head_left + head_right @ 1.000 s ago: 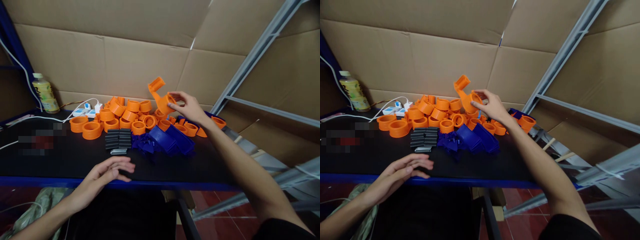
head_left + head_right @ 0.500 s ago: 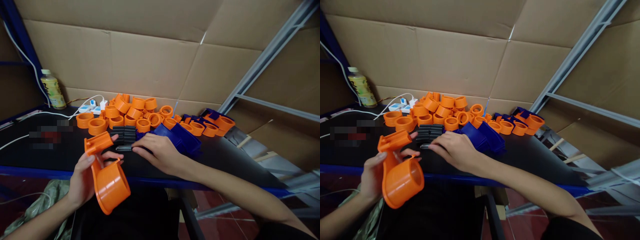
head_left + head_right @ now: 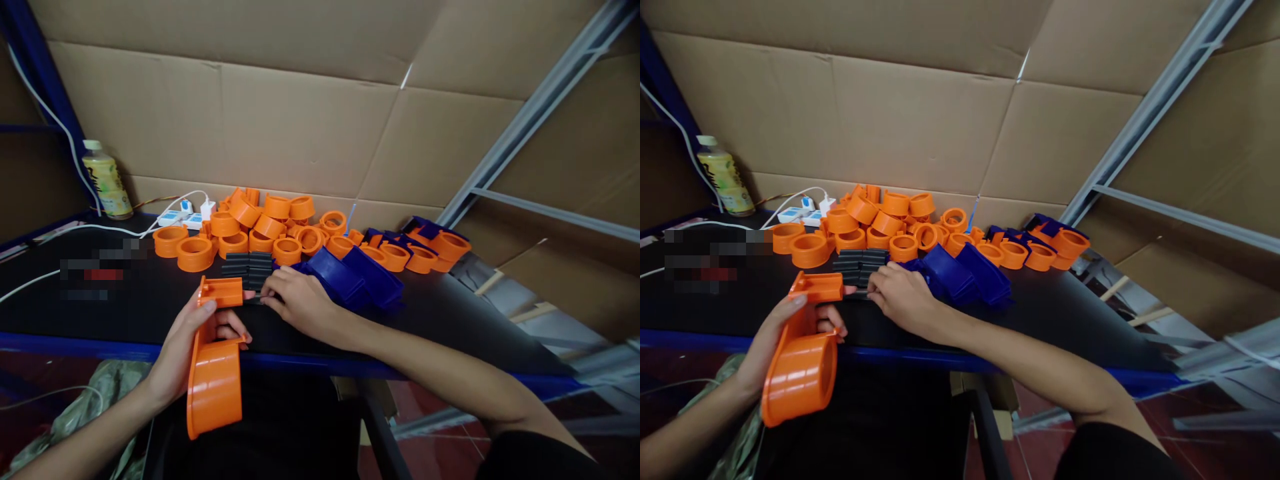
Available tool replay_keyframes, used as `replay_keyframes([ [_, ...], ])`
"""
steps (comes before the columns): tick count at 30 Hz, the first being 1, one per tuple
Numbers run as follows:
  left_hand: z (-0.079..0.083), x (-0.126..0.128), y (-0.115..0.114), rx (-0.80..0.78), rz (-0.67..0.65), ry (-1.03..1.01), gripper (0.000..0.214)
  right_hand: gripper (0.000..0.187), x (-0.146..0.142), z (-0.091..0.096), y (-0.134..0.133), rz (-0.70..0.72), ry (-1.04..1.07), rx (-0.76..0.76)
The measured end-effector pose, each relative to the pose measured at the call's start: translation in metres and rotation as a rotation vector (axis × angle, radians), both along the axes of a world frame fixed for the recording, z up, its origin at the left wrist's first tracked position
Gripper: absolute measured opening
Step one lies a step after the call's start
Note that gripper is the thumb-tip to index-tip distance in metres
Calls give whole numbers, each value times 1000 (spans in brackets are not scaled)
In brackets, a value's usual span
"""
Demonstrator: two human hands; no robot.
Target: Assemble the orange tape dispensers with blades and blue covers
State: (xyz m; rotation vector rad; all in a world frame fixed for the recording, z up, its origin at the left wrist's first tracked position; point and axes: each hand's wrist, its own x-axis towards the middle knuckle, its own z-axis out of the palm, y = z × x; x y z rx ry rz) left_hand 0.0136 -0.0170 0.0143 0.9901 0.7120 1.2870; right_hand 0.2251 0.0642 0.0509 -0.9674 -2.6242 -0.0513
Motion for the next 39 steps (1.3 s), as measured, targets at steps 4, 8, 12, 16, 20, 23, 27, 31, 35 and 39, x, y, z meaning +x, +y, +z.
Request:
replay_keyframes([
  [4,-1,1,3,-59,10,51,37,2,9,21,5,4,290,-127],
  [8,2,4,4,-51,1,89,37,12,10,38,5,172,417,-338],
  [12,3,4,4,7,-8,209,44,8,2,40,0,142,361,-372],
  [16,2,3,6,35,-13,248,44,8,-2,41,-4,107,351,-332],
  [20,0,1,7,47,-32,265,42,5,-4,40,-3,100,319,-312],
  [23,-1,1,7,32,-53,246,37,7,-9,34,1,131,314,-268],
  [27,1,3,6,-8,-21,188,41,16,-17,32,10,234,325,-167],
  [31,6,5,4,-25,11,144,41,29,-25,36,30,192,260,-107],
  [35,8,6,2,-36,7,122,38,23,-37,27,50,143,-16,106],
  [39,8,5,2,-50,-4,110,40,17,-45,14,57,124,-182,230],
])
